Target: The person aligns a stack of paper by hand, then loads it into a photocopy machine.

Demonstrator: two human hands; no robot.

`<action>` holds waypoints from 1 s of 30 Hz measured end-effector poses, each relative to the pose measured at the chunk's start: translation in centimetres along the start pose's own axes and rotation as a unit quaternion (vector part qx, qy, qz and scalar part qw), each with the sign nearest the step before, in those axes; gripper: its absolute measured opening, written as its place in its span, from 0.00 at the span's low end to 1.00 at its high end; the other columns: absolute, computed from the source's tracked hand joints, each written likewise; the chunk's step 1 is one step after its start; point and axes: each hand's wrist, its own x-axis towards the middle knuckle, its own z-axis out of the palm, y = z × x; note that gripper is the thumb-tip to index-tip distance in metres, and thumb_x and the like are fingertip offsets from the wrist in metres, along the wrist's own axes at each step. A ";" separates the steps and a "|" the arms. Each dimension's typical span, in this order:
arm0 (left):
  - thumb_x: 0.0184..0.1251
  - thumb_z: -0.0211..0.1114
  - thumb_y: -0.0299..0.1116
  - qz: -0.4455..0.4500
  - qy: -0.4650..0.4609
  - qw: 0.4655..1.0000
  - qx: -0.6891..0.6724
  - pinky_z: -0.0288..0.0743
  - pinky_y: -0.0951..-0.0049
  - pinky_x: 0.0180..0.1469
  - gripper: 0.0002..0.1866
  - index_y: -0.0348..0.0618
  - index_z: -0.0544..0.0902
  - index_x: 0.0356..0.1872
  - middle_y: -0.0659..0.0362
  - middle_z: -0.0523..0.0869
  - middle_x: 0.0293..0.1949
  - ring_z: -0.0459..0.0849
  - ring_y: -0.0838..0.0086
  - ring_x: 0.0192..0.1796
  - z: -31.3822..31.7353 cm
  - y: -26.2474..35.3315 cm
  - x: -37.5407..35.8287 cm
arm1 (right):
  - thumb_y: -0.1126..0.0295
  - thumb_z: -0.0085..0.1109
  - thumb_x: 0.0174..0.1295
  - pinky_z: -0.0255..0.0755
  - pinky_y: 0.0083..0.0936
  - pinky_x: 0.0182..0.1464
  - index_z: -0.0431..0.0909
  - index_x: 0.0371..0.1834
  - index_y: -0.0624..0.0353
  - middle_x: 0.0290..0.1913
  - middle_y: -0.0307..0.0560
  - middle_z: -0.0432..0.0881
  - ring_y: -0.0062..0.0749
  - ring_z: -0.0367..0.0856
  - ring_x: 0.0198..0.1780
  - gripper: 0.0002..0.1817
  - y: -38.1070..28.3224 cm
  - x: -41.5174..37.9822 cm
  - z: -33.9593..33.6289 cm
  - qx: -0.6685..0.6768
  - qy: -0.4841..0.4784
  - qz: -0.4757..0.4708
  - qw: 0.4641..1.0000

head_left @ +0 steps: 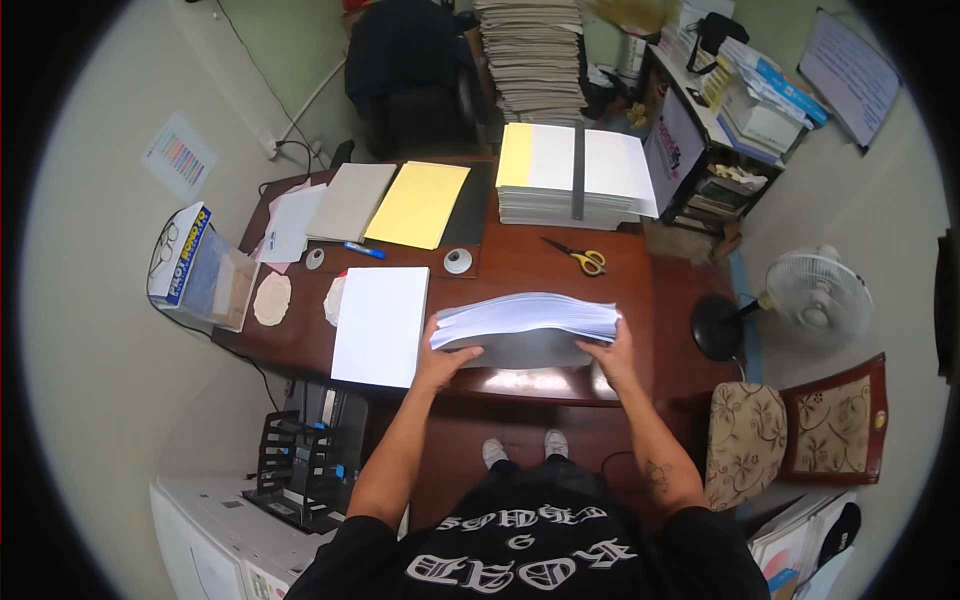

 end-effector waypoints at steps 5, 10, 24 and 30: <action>0.44 0.82 0.24 -0.028 -0.002 1.000 -0.009 0.79 0.70 0.53 0.29 0.34 0.81 0.51 0.56 0.86 0.45 0.83 0.70 0.48 1.2 -0.2 0.2 | 0.81 0.77 0.44 0.75 0.25 0.54 0.76 0.50 0.63 0.46 0.44 0.85 0.27 0.82 0.47 0.27 -0.3 0.4 0.6 -0.024 0.007 0.024 0.999; 0.47 0.81 0.27 -0.074 -0.022 0.994 0.072 0.79 0.69 0.53 0.26 0.34 0.81 0.49 0.54 0.85 0.47 0.83 0.69 0.48 0.3 0.0 0.4 | 0.78 0.78 0.44 0.75 0.26 0.54 0.80 0.46 0.64 0.43 0.43 0.87 0.28 0.83 0.47 0.23 -0.7 0.8 1.6 -0.061 -0.002 -0.019 0.998; 0.68 0.64 0.29 -0.371 0.127 0.878 -0.275 0.83 0.54 0.54 0.24 0.38 0.69 0.64 0.51 0.80 0.56 0.84 0.60 0.54 1.3 -8.5 -11.0 | 0.34 0.69 0.46 0.77 0.41 0.41 0.81 0.40 0.69 0.34 0.61 0.84 0.51 0.84 0.35 0.41 0.7 2.2 -0.7 -0.496 -0.307 0.206 0.786; 0.73 0.59 0.35 -0.371 0.139 0.860 -0.323 0.78 0.52 0.61 0.24 0.39 0.67 0.66 0.50 0.77 0.60 0.79 0.58 0.62 5.5 -6.9 -14.9 | 0.42 0.56 0.66 0.74 0.36 0.56 0.71 0.65 0.65 0.53 0.57 0.81 0.40 0.80 0.53 0.37 6.2 -11.3 0.9 0.125 -0.165 0.499 0.842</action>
